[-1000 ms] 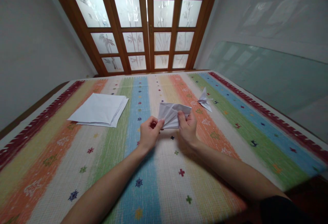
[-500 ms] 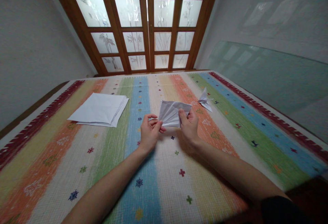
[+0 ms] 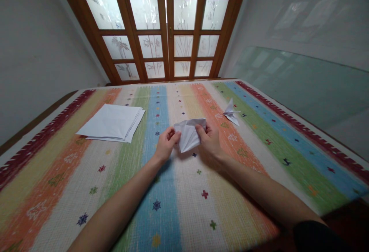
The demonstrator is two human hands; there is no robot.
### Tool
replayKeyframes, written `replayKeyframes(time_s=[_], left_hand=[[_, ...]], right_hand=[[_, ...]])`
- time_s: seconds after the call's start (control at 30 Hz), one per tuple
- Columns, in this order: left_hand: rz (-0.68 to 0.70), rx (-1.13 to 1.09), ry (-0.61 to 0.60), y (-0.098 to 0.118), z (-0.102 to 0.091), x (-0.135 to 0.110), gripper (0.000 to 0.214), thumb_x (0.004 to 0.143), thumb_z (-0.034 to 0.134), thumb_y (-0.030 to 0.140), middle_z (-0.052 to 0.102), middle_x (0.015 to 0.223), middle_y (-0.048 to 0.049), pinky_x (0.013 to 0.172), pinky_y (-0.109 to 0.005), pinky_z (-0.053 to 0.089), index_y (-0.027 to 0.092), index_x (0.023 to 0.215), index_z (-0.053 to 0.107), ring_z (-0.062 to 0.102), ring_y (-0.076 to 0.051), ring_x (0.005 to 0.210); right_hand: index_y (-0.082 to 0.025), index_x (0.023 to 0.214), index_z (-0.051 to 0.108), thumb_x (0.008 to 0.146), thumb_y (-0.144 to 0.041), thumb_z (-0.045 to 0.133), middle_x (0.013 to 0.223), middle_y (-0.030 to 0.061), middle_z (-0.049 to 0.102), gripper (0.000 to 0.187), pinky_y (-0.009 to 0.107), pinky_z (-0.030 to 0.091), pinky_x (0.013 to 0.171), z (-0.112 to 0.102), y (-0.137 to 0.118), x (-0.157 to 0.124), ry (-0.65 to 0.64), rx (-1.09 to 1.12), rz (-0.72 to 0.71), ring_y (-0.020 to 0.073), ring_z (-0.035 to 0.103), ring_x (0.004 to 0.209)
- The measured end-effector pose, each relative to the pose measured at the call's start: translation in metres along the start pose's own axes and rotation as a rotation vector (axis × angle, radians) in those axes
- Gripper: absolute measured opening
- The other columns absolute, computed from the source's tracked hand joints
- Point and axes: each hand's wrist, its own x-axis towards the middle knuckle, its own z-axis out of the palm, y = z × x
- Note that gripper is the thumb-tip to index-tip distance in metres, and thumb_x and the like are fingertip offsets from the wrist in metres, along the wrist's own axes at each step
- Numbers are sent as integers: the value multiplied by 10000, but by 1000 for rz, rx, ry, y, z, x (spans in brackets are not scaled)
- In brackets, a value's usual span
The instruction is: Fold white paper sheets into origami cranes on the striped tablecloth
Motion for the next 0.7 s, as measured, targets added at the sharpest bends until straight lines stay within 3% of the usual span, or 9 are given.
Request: replayKeyframes(time_s=[0.13, 0.3, 0.47, 0.7], left_hand=[[-16, 40, 91, 2, -1, 0, 436, 762, 590, 567, 489, 546, 28, 489, -218, 326, 161, 605, 572, 407, -92, 507], [-2, 100, 199, 1, 2, -2, 371, 736, 635, 501, 534, 542, 22, 476, -215, 336, 155, 603, 622, 434, -99, 500], [12, 79, 289, 0, 0, 0, 301, 722, 655, 438, 588, 571, 15, 478, -206, 362, 139, 707, 690, 463, -96, 500], [52, 80, 298, -2, -2, 4, 264, 718, 669, 400, 640, 611, 0, 525, -213, 422, 139, 719, 708, 521, -106, 531]], right_hand=[[-181, 751, 606, 781, -409, 602, 659, -11, 555, 230, 253, 372, 550, 2, -2, -4, -207, 17, 44, 134, 480, 597], [-175, 805, 631, 727, -389, 668, 710, 4, 616, 231, 260, 423, 571, 5, -4, -5, -193, 118, 134, 136, 533, 619], [-148, 819, 682, 610, -333, 766, 745, 42, 674, 292, 272, 454, 566, 5, 0, -7, -288, 199, 293, 151, 580, 624], [-133, 799, 692, 601, -323, 782, 723, 50, 685, 288, 274, 440, 570, 2, 6, -2, -239, 248, 366, 143, 577, 592]])
